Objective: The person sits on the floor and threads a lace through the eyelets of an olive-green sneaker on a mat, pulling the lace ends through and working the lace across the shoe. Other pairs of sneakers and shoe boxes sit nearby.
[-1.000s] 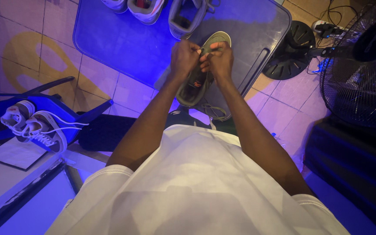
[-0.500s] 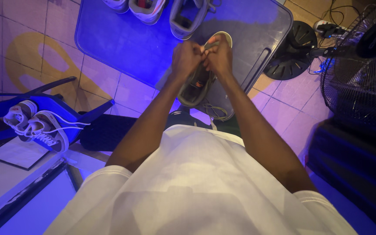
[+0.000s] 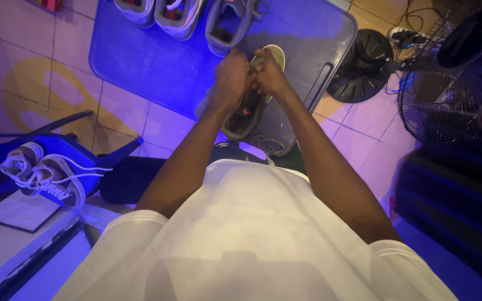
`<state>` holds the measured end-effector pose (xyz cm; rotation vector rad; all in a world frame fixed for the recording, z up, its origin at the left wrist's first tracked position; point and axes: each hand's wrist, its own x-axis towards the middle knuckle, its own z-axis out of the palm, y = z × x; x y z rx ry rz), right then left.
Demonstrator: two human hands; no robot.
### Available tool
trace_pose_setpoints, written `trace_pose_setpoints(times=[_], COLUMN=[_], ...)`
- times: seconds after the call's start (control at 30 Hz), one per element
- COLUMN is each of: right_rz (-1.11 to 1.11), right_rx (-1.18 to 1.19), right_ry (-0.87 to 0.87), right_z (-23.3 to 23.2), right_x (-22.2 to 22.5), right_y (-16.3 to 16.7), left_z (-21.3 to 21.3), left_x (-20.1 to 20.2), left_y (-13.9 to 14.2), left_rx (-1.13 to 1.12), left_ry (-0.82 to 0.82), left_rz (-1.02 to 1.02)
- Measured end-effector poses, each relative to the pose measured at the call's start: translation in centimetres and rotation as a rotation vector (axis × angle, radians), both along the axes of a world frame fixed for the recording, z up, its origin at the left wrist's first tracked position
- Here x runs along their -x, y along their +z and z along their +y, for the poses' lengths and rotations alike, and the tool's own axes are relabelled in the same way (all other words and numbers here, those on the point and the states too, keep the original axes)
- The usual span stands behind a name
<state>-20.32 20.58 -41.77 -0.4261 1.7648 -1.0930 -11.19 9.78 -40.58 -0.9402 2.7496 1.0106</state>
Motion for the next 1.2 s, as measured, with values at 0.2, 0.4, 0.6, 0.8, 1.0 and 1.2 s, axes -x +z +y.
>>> trace_pose_setpoints(times=[0.2,0.4,0.6,0.8,1.0,1.2], right_rz=[-0.063,-0.135,-0.089,-0.007,0.111,0.061], right_rx=[0.02,0.145,0.122,-0.052,-0.122,-0.282], right_ry=[-0.112,-0.199,-0.214,-0.276,-0.337,-0.434], right_z=[0.7,3.5,7.8,18.6,32.5,42.9], right_x=[0.1,1.1,2.0,2.1,0.6,-2.8], right_y=[0.2,0.2,1.6,4.3,7.9,10.6], left_z=[-1.9,-8.7,-13.3,-15.0,-16.1,-14.2], left_x=[-2.9,-8.8,-14.1,-15.9,-15.6,-13.2], left_y=[-0.7,2.8,9.7,12.3,11.7,16.2], left_rx=[0.066,-0.738,-1.247,-1.208,-1.245,-1.253], left_ry=[0.276,0.761,0.764,0.695,0.743,0.615], left_rz=[0.066,0.504,0.685,0.787,0.841,0.844])
